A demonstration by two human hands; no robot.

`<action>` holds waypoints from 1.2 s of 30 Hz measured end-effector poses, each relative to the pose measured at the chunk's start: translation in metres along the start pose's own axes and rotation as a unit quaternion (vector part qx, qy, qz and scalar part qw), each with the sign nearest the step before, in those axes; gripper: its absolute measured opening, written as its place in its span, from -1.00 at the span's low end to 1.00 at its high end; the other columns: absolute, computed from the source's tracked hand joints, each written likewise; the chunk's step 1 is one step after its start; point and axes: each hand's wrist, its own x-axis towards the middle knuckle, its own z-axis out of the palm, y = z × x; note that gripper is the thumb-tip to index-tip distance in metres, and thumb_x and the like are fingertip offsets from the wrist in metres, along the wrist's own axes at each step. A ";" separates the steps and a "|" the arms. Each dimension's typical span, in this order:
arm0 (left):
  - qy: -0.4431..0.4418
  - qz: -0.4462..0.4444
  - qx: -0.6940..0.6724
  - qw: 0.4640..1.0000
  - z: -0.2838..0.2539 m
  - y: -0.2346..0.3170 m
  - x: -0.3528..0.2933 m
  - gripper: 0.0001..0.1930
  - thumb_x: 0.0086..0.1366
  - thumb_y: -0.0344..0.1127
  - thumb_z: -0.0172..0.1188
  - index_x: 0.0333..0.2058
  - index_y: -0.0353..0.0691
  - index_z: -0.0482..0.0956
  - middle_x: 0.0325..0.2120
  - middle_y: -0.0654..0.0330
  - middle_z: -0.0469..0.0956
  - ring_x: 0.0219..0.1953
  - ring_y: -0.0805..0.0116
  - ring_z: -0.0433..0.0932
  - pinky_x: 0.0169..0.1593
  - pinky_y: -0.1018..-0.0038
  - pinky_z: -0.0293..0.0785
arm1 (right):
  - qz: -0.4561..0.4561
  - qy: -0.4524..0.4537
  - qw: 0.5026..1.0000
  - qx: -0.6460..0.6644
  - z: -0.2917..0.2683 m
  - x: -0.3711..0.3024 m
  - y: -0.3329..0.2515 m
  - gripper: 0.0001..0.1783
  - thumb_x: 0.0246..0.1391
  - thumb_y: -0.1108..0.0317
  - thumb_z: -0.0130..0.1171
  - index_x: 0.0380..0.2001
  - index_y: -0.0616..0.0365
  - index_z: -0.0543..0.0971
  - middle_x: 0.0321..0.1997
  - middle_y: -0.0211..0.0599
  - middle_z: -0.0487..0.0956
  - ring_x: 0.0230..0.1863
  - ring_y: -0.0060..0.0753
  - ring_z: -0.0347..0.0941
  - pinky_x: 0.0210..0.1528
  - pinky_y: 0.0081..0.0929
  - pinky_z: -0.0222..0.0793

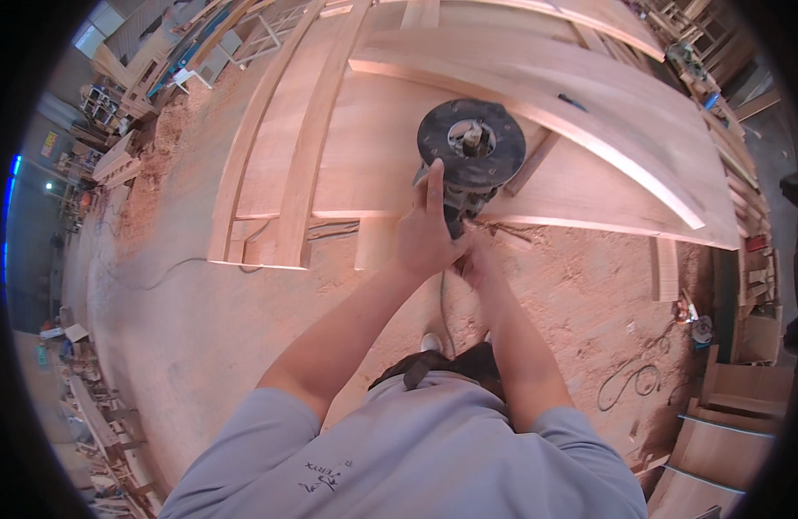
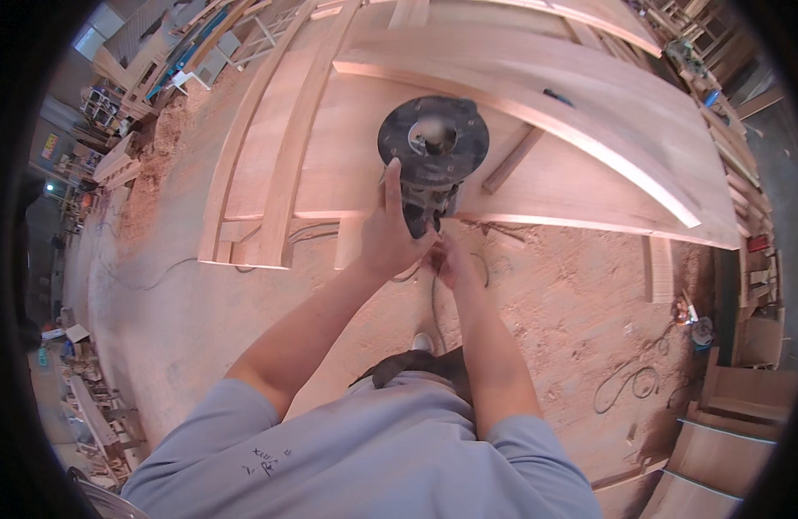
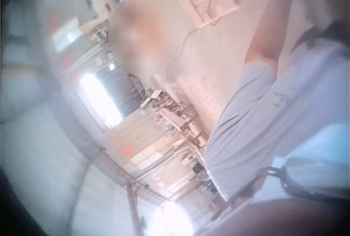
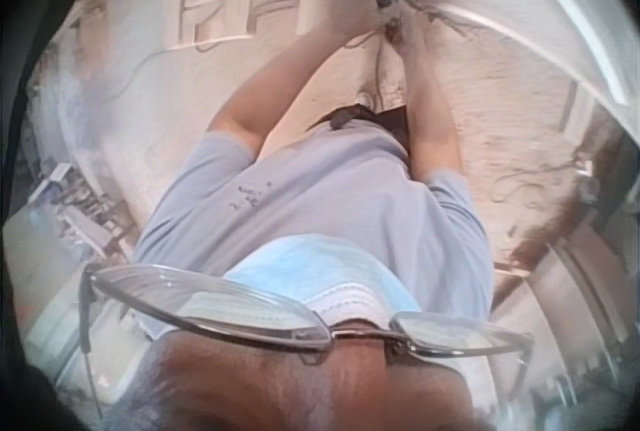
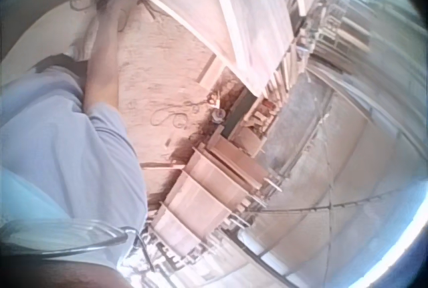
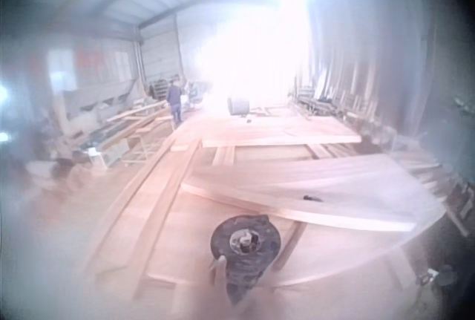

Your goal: The person uses a handheld electric router to shape the edge of a large curved wooden panel in a workshop. They guide the tool along the edge, pause to adjust the router, and continue routing until the edge is finished, then set the tool down.

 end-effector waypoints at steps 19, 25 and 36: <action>0.026 -0.037 0.049 0.998 0.014 0.002 0.000 0.15 0.08 -0.22 0.42 0.53 -0.26 -0.13 0.27 -0.30 0.32 -0.04 -0.32 0.64 -0.21 -0.02 0.68 | -0.400 0.170 0.565 -0.701 -0.070 -0.114 -0.292 -0.55 0.12 0.23 0.49 0.03 0.18 0.63 -0.12 -0.15 0.76 -0.05 -0.15 0.72 0.03 -0.27 0.63; 0.053 -0.045 0.056 0.996 0.021 -0.005 -0.013 0.15 -0.01 -0.34 0.44 0.50 -0.32 -0.07 0.18 -0.34 0.40 -0.22 -0.30 0.69 -0.23 0.05 0.70 | -0.389 0.143 0.417 -0.809 -0.031 -0.012 -0.413 -0.17 0.06 0.15 0.51 0.33 0.17 0.38 0.32 0.05 0.50 0.37 0.18 0.37 0.36 -0.05 0.38; 0.061 -0.131 0.089 0.986 0.026 0.016 -0.016 0.19 -0.06 -0.35 0.47 0.51 -0.07 -0.09 0.33 -0.26 0.29 -0.10 -0.14 0.71 -0.11 0.09 0.74 | -0.202 0.083 0.373 -0.902 0.017 0.116 -0.446 0.21 0.10 -0.05 0.41 0.60 0.16 -0.06 0.48 0.24 0.33 0.45 0.29 0.30 0.44 0.06 0.30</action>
